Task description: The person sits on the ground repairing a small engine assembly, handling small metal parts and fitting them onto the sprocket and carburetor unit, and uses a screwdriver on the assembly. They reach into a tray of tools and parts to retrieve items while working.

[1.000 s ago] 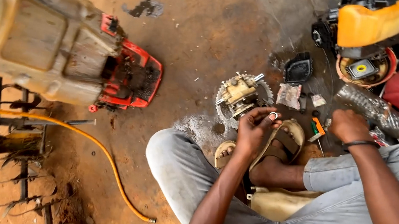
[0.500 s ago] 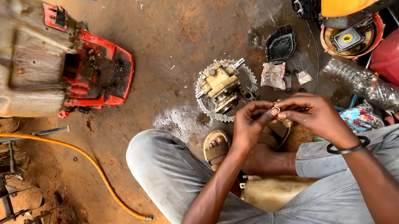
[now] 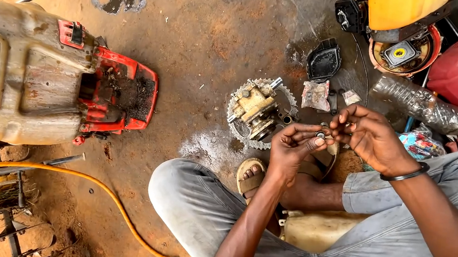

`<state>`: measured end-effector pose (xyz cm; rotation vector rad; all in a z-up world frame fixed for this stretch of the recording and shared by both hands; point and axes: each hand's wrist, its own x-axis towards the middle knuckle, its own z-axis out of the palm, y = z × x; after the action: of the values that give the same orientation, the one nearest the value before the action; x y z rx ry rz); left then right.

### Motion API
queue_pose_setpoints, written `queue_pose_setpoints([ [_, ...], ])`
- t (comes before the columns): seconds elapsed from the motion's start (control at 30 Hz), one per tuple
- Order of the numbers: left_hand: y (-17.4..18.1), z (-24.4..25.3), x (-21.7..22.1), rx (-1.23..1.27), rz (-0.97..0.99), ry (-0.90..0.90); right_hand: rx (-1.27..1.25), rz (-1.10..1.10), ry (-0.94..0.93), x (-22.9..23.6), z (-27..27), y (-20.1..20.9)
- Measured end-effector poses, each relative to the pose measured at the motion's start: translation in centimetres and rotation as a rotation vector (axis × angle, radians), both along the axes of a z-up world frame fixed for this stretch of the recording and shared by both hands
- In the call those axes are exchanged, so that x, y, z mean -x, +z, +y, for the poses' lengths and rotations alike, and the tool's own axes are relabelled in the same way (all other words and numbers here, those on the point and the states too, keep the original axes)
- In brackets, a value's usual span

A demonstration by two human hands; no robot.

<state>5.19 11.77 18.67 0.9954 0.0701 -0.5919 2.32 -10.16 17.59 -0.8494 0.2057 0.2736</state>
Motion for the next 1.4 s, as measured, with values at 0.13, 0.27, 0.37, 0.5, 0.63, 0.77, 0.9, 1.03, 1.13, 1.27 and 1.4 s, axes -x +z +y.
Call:
queue_pose_setpoints([
  [0.13,-0.5,0.3,0.6,-0.241,-0.299,-0.051,-0.108,0.093,-0.056,-0.1,2.2,0.5],
  [0.27,3.5,0.2,0.7,-0.86,-1.003,-0.082,-0.251,0.268,-0.097,0.3,4.6,0.4],
  [0.37,4.9,0.3,0.4,-1.002,-1.184,-0.108,-0.319,0.322,-0.11,0.7,5.0,-1.1],
  [0.5,3.8,0.3,0.3,-0.945,-1.015,-0.085,-0.295,0.334,-0.1,0.2,4.6,-0.1],
  [0.63,2.0,0.7,0.2,-0.706,-0.84,-0.03,-0.18,0.385,-0.152,1.0,2.0,-2.9],
  [0.77,3.2,1.0,0.0,-0.457,-0.469,-0.047,0.287,0.359,-0.12,1.6,-1.9,-4.8],
  [0.9,4.0,1.0,-0.2,-0.348,-0.311,-0.079,1.314,0.214,0.019,2.2,-4.6,-4.5],
  [1.03,3.3,0.3,-0.1,-0.371,-0.271,-0.148,1.792,0.514,0.669,2.8,-4.9,-10.2],
  [1.13,2.4,0.1,0.3,-0.311,-0.32,-0.21,1.865,0.525,1.058,4.8,-4.0,-17.4],
  [1.27,2.1,0.2,0.6,-0.176,-0.183,-0.211,1.809,0.395,1.31,6.4,-5.6,-23.8],
  [1.4,2.3,1.5,0.7,-0.046,-0.184,-0.184,1.522,0.331,1.14,4.1,-7.5,-23.9],
])
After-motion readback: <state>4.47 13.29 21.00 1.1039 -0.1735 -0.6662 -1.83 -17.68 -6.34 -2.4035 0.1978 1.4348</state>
